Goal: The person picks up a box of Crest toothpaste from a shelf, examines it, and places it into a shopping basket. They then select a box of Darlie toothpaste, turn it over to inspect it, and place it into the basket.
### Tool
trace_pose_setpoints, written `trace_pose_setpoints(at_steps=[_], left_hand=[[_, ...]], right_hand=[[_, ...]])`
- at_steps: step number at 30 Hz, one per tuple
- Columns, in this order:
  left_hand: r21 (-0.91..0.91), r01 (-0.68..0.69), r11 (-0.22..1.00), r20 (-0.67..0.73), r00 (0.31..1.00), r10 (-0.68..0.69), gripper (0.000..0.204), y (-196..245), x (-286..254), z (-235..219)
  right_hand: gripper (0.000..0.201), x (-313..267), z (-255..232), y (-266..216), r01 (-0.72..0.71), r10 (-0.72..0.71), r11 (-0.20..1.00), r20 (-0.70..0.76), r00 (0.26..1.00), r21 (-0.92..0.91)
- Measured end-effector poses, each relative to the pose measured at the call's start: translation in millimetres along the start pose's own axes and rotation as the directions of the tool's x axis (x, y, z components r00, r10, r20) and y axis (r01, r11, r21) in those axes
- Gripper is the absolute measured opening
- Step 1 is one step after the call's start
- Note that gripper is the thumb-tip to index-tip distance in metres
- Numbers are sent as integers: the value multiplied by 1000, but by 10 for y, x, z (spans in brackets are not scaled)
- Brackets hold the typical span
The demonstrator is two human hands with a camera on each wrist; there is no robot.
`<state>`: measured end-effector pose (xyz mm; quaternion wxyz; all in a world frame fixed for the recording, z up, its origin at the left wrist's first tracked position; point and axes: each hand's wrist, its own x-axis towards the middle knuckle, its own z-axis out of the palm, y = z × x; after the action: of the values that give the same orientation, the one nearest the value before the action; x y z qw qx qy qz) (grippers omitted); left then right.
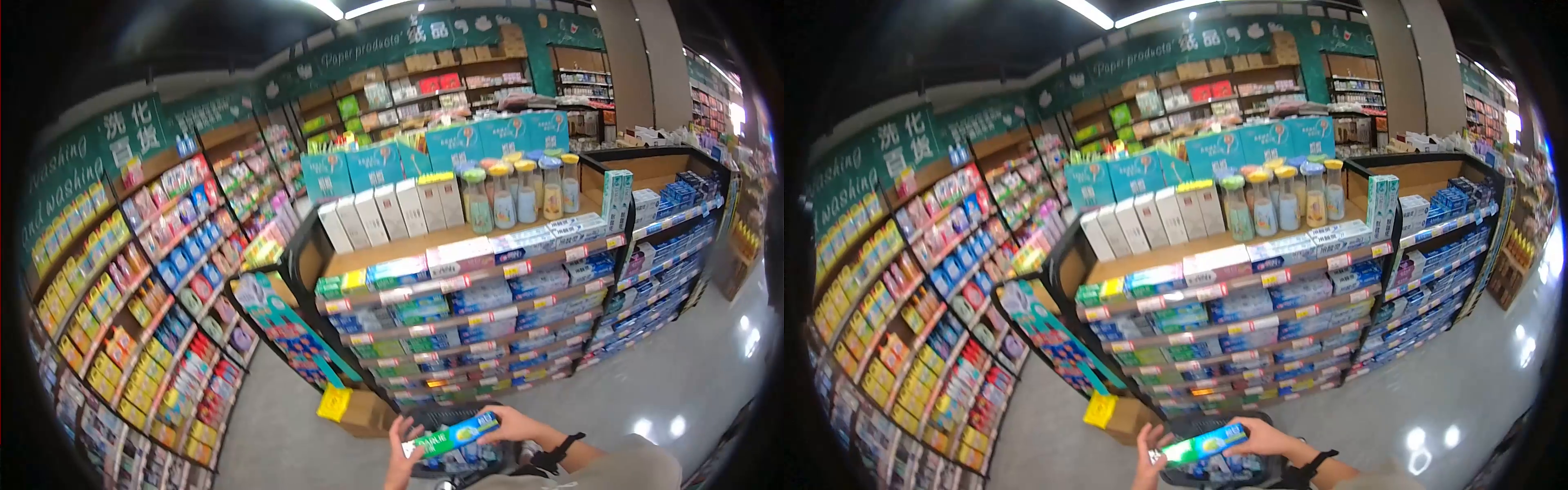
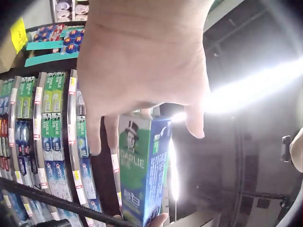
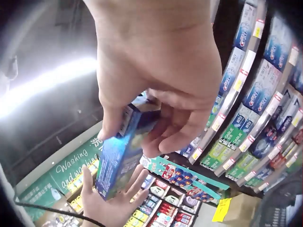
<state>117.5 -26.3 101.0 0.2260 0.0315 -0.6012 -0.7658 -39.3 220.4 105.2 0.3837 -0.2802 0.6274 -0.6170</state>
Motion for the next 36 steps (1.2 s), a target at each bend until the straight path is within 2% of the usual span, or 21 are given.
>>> trace_pose_setpoints(at_steps=[1, 2, 4, 6, 8, 10, 12, 14, 16, 19, 22, 23, 24, 27, 29, 32, 33, 36], left_hand=[[-87, -18, 996, 130, 991, 29, 91, -82, -3, -154], [-230, 74, 970, 166, 986, -36, 106, -30, -48, -155], [-88, 109, 990, 277, 958, -81, 102, 159, -99, -174], [118, 164, 979, 257, 948, -190, 91, 189, -97, -169], [164, 294, 941, 150, 936, -319, 67, 201, -107, -156], [156, 290, 944, 132, 941, -311, 58, 175, -121, -171], [72, 370, 926, 168, 911, -377, 51, 90, -144, -215], [4, 367, 930, 169, 917, -362, 47, 171, -135, -116], [132, 386, 913, 154, 902, -404, 46, 140, -162, -173], [355, 313, 881, 150, 911, -384, 46, 219, -169, -218], [236, 379, 895, 130, 900, -415, 44, 319, -156, -174], [229, 284, 931, 148, 935, -322, 43, 282, -150, -171], [187, 297, 936, 147, 934, -326, 42, 244, -139, -179], [100, 302, 948, 110, 943, -313, 40, 120, -170, -166], [50, 355, 934, 65, 932, -358, 39, 100, -252, -172], [68, 380, 922, -28, 925, -379, 35, 71, -254, -181], [38, 425, 905, -66, 904, -422, 33, -46, -317, -225], [26, 537, 843, -139, 837, -528, 35, -110, -517, -162]], right_hand=[[36, 20, -16, 87, 73, -75, 995, -23, 997, -72], [28, 31, -26, 141, 12, -9, 998, -47, 999, 61], [28, 30, 23, 91, -46, 67, 988, -149, 987, 146], [31, 42, 90, 2, -67, 108, 978, -201, 974, 197], [32, 78, 70, 39, -111, 138, 982, -175, 975, 155], [33, 89, 50, 36, -145, 164, 983, -177, 971, 117], [36, 68, 87, -22, -141, 164, 983, -213, 963, 117], [37, 64, 73, 59, -169, 199, 971, -184, 962, 167], [37, 31, 43, 52, -218, 241, 962, -139, 960, 164], [39, -48, 54, 64, -222, 234, 966, -85, 968, 137], [44, -95, 134, -200, -187, 198, 970, -55, 979, 158], [46, -90, 109, -202, -161, 169, 974, -37, 985, 157], [49, -86, 84, -213, -138, 142, 978, -17, 990, 158], [52, -33, 47, -272, -98, 99, 994, -23, 995, 51], [49, 19, 48, -254, -23, 23, 1000, -5, 1000, 7], [43, 73, 51, -228, -104, 105, 994, 36, 994, -28], [36, 81, 80, -214, -140, 139, 989, 26, 990, 37], [35, 120, 100, -115, -248, 250, 968, -37, 968, 39]])
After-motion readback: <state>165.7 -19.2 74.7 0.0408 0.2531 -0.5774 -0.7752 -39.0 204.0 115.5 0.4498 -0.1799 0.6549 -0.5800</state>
